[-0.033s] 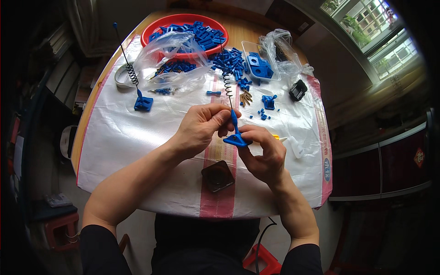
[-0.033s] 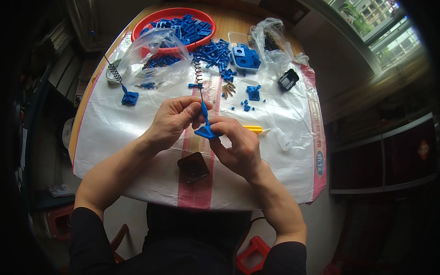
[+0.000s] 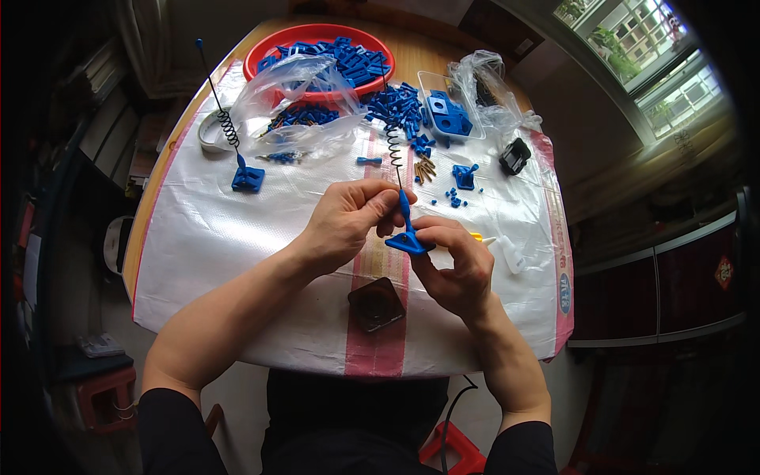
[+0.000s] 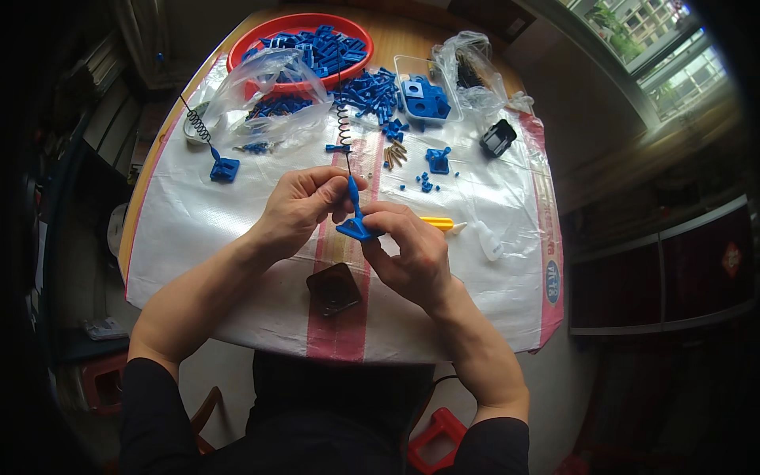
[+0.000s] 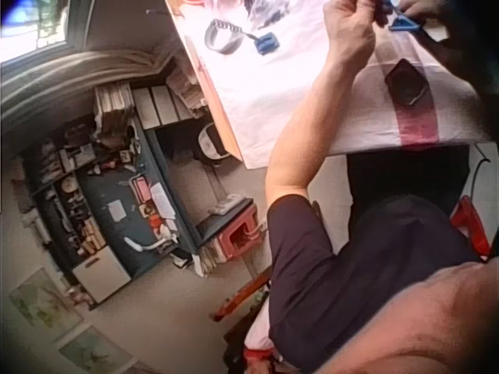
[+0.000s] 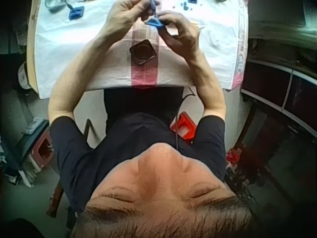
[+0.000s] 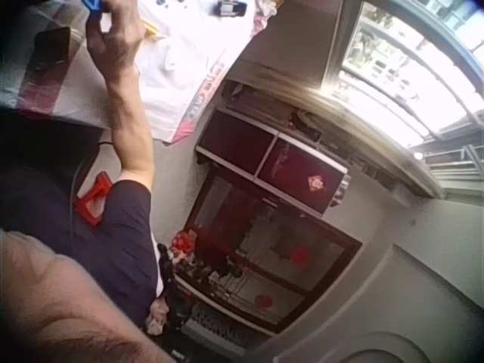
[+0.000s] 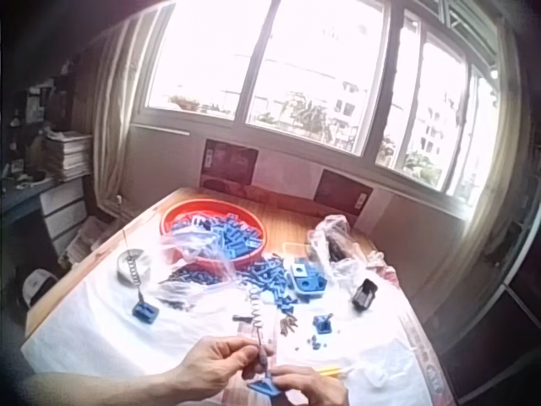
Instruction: Assembling small blue plastic components by inserting a spring and a rod into them, followed by fastening with a screwdriver and applying glue.
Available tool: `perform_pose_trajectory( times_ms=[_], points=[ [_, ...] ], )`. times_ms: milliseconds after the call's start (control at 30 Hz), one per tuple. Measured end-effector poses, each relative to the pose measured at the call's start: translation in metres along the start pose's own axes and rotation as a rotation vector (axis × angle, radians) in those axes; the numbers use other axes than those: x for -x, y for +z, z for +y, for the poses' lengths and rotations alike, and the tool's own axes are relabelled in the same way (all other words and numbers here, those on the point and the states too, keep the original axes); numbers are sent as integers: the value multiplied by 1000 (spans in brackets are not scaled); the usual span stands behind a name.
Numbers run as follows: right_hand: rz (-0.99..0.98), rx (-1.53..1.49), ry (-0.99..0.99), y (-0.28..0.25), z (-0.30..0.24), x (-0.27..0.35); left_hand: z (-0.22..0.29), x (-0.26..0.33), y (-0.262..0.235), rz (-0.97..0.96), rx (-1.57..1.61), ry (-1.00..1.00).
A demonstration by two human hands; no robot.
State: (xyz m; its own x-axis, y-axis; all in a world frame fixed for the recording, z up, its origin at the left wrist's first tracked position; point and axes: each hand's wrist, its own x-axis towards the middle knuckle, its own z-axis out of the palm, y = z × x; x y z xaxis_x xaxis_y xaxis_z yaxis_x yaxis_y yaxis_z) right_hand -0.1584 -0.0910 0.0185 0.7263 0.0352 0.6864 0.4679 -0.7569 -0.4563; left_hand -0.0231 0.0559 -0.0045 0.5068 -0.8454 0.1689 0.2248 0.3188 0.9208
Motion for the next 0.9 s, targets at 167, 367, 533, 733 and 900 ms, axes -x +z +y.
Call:
perform_pose_trajectory(
  times_ms=[167, 367, 533, 733, 900],
  points=[
    [47, 65, -19, 1, 0, 0, 6, 3, 9, -42, 57, -46],
    [34, 108, -56, 0, 1, -8, 6, 0, 3, -40, 60, -133],
    [140, -200, 270, -3, 15, -2, 8, 0, 4, -116, 31, -180],
    [39, -760, 704, -3, 12, -3, 6, 6, 13, -143, 107, -260],
    [36, -908, 697, -2, 18, 2, -3, 5, 13, -174, 121, -256]
  ],
)
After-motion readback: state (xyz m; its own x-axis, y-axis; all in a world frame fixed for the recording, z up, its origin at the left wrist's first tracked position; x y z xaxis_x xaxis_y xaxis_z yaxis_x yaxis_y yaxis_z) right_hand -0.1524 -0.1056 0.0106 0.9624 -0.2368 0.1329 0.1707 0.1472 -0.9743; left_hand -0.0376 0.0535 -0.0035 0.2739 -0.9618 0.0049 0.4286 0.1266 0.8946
